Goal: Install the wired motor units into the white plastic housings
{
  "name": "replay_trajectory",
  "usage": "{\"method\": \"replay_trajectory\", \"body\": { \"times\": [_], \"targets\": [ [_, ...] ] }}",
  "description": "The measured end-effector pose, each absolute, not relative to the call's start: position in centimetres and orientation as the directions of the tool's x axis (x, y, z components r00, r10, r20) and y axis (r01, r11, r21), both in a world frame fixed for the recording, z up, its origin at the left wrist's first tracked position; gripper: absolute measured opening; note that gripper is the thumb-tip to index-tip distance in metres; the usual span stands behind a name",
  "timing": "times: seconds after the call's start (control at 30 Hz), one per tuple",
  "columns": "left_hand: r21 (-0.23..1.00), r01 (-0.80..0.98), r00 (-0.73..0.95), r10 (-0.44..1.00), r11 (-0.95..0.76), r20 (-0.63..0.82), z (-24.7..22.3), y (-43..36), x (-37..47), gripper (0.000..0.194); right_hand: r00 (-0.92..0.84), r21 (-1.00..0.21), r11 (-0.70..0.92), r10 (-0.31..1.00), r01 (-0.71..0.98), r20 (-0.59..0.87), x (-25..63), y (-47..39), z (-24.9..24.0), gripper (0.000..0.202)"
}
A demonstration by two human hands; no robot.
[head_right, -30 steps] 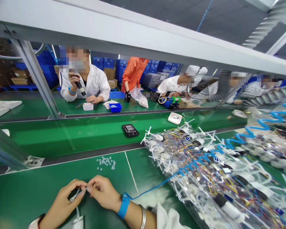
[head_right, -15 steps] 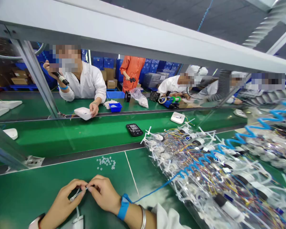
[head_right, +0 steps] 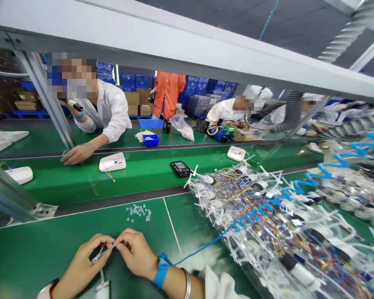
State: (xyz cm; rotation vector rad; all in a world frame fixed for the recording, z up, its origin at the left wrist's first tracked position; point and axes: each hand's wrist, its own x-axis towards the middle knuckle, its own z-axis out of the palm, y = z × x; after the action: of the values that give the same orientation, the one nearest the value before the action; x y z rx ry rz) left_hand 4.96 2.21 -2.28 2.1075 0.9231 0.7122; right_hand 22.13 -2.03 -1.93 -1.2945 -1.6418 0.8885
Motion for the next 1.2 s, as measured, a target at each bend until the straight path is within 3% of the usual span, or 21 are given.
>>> {"method": "replay_trajectory", "body": {
  "times": [0.27,0.8,1.2],
  "targets": [
    [0.782,0.382,0.598,0.777,-0.492,0.196,-1.93,2.15,5.01,0.014,-0.111,-0.897,0.226,0.974,0.38,0.198,22.12,-2.06,-1.65,0.016],
    [0.777,0.389,0.573,0.791,-0.494,0.216,-2.21,2.2,4.96,0.016,-0.019,-0.967,0.072,0.997,0.246,0.069,21.93,-2.09,-2.14,0.007],
    [0.778,0.381,0.568,0.79,-0.499,0.229,-1.96,2.2,5.02,0.015,-0.038,-0.966,0.101,0.995,0.24,0.094,22.0,-1.94,-1.97,0.004]
  ]
}}
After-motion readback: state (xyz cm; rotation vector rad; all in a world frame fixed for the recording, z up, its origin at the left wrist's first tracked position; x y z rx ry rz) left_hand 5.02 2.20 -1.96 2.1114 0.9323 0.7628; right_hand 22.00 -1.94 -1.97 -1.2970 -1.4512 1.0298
